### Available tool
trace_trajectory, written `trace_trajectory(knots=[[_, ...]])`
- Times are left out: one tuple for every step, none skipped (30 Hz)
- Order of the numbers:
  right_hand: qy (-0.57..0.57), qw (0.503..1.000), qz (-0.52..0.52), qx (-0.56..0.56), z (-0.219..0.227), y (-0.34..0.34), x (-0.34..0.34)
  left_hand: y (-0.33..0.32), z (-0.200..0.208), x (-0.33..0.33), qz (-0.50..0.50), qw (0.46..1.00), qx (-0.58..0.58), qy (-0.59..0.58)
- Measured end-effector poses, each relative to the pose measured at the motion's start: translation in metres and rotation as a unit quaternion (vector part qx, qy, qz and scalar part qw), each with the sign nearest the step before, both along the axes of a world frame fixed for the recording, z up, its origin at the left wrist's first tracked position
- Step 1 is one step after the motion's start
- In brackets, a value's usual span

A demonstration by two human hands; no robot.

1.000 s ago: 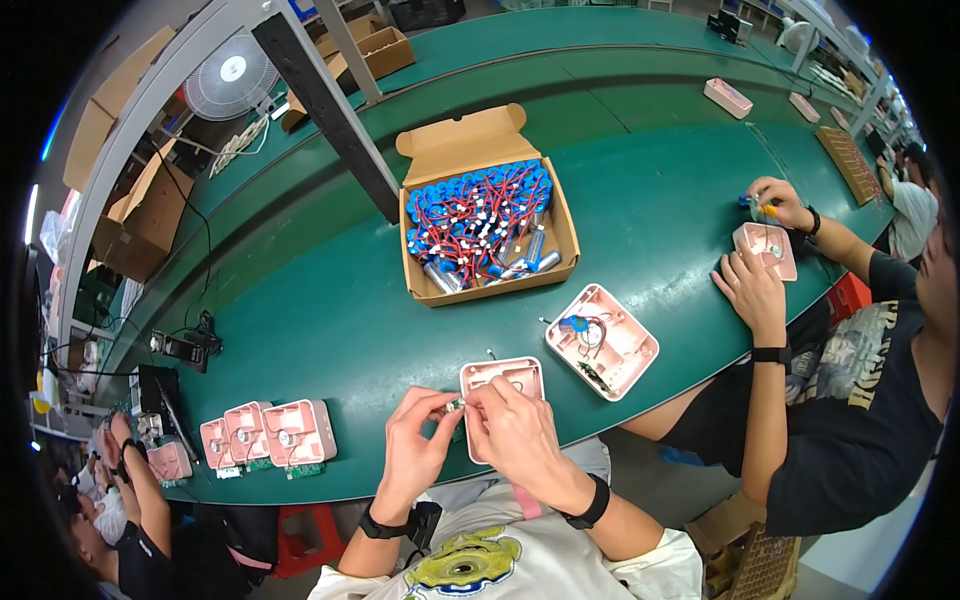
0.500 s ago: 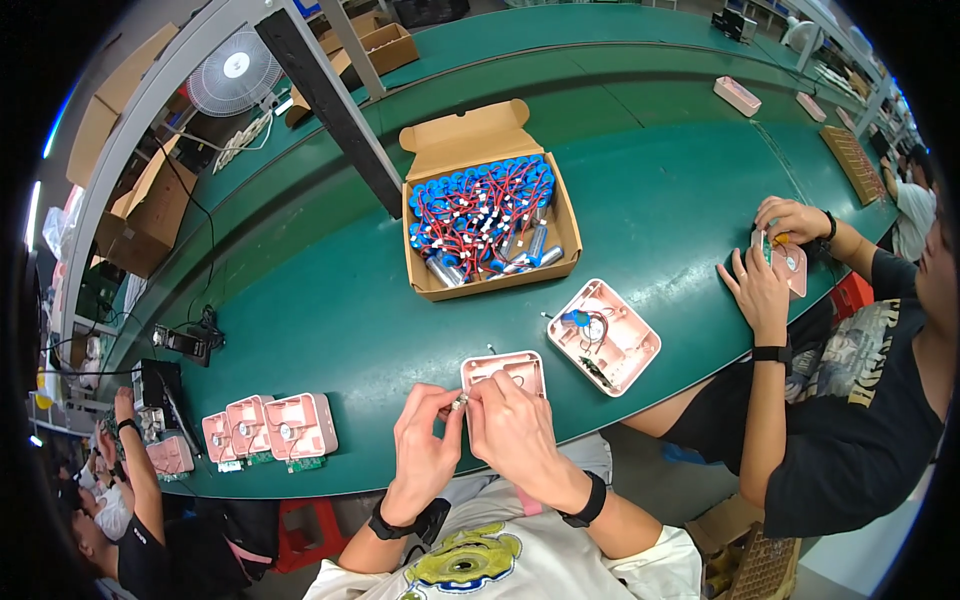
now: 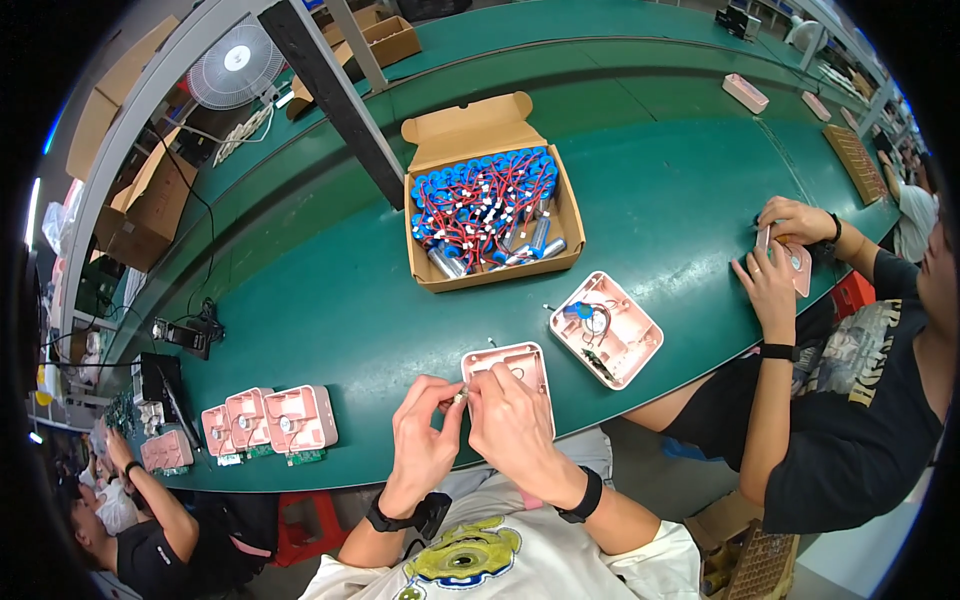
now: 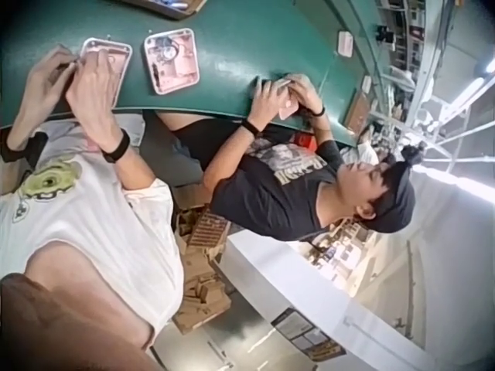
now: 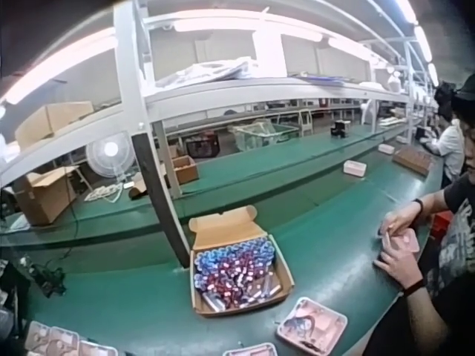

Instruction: The person picks up a battery from a box, inserts it into a pink plastic housing, and connects the wires to a circuit board. They then press a small white component into the housing and set the assembly aside before repeating the process.

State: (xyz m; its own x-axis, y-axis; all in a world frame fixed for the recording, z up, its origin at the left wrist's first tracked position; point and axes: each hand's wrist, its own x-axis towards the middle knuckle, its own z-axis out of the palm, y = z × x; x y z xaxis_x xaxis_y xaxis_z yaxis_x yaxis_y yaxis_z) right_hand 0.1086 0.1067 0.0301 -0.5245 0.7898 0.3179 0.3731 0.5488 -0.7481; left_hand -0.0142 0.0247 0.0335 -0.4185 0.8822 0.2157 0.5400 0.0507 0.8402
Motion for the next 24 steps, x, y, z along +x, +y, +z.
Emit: trace_trajectory(knots=[[-0.001, 1.000, -0.001, 0.002, 0.001, 0.001, 0.000, 0.002, 0.000, 0.000, 0.003, 1.000, 0.006, -0.011], [-0.011, 1.000, 0.006, 0.005, 0.003, 0.002, 0.000, 0.004, 0.001, -0.001, 0.007, 1.000, 0.012, -0.022], [-0.021, 1.000, 0.014, 0.009, 0.005, 0.003, 0.000, 0.005, -0.001, -0.002, 0.005, 1.000, 0.014, -0.024], [-0.031, 0.999, 0.021, 0.013, 0.009, 0.005, 0.001, 0.004, -0.003, -0.004, 0.007, 0.999, 0.014, -0.028], [-0.034, 0.999, 0.019, 0.016, 0.016, 0.006, 0.003, 0.003, -0.007, -0.006, 0.008, 0.999, 0.015, -0.033], [-0.027, 0.999, 0.020, 0.027, 0.030, 0.008, 0.005, 0.002, -0.011, -0.007, 0.013, 0.999, 0.015, -0.038], [-0.020, 0.999, 0.022, 0.038, 0.045, 0.010, 0.008, 0.002, -0.014, -0.006, 0.014, 0.999, 0.017, -0.041], [-0.013, 0.998, 0.021, 0.051, 0.055, 0.014, 0.009, 0.003, -0.018, -0.004, 0.022, 0.998, 0.026, -0.057], [-0.015, 0.998, 0.022, 0.053, 0.062, 0.021, 0.011, 0.002, -0.021, -0.002, 0.032, 0.996, 0.035, -0.072], [-0.045, 0.998, 0.020, 0.045, 0.069, 0.033, 0.016, -0.001, -0.024, -0.001, 0.042, 0.994, 0.043, -0.087], [-0.076, 0.996, 0.016, 0.037, 0.074, 0.045, 0.020, -0.004, -0.029, 0.000, 0.042, 0.994, 0.046, -0.089], [-0.077, 0.996, 0.017, 0.040, 0.076, 0.057, 0.020, -0.009, -0.036, 0.001, 0.054, 0.990, 0.045, -0.121], [-0.129, 0.990, 0.009, 0.054, 0.075, 0.071, 0.020, -0.009, -0.043, 0.002, 0.062, 0.985, 0.047, -0.154], [-0.179, 0.981, 0.004, 0.068, 0.073, 0.086, 0.017, -0.009, -0.049, 0.001, 0.071, 0.979, 0.049, -0.185], [-0.179, 0.981, 0.002, 0.074, 0.070, 0.101, 0.014, -0.008, -0.053, 0.000, 0.070, 0.979, 0.055, -0.185], [-0.200, 0.975, -0.001, 0.099, 0.065, 0.114, 0.011, -0.011, -0.056, -0.002, 0.052, 0.984, 0.060, -0.162], [-0.220, 0.968, -0.004, 0.124, 0.059, 0.127, 0.008, -0.013, -0.058, -0.004, 0.034, 0.988, 0.065, -0.139], [-0.240, 0.960, -0.006, 0.147, 0.054, 0.139, 0.004, -0.015, -0.059, -0.004, 0.017, 0.991, 0.068, -0.114], [-0.240, 0.959, -0.008, 0.150, 0.052, 0.150, -0.001, -0.016, -0.059, -0.003, 0.015, 0.991, 0.072, -0.115], [-0.235, 0.963, 0.009, 0.132, 0.050, 0.161, -0.006, -0.017, -0.059, -0.002, 0.016, 0.991, 0.069, -0.114], [-0.230, 0.966, 0.025, 0.115, 0.049, 0.170, -0.010, -0.016, -0.059, -0.003, 0.016, 0.991, 0.067, -0.112], [-0.230, 0.966, 0.021, 0.118, 0.048, 0.176, -0.014, -0.015, -0.058, -0.004, 0.015, 0.992, 0.064, -0.110], [-0.246, 0.964, 0.041, 0.094, 0.047, 0.179, -0.019, -0.015, -0.058, -0.005, 0.014, 0.992, 0.066, -0.110], [-0.261, 0.961, 0.060, 0.069, 0.045, 0.182, -0.024, -0.015, -0.058, -0.005, 0.012, 0.992, 0.067, -0.111]])
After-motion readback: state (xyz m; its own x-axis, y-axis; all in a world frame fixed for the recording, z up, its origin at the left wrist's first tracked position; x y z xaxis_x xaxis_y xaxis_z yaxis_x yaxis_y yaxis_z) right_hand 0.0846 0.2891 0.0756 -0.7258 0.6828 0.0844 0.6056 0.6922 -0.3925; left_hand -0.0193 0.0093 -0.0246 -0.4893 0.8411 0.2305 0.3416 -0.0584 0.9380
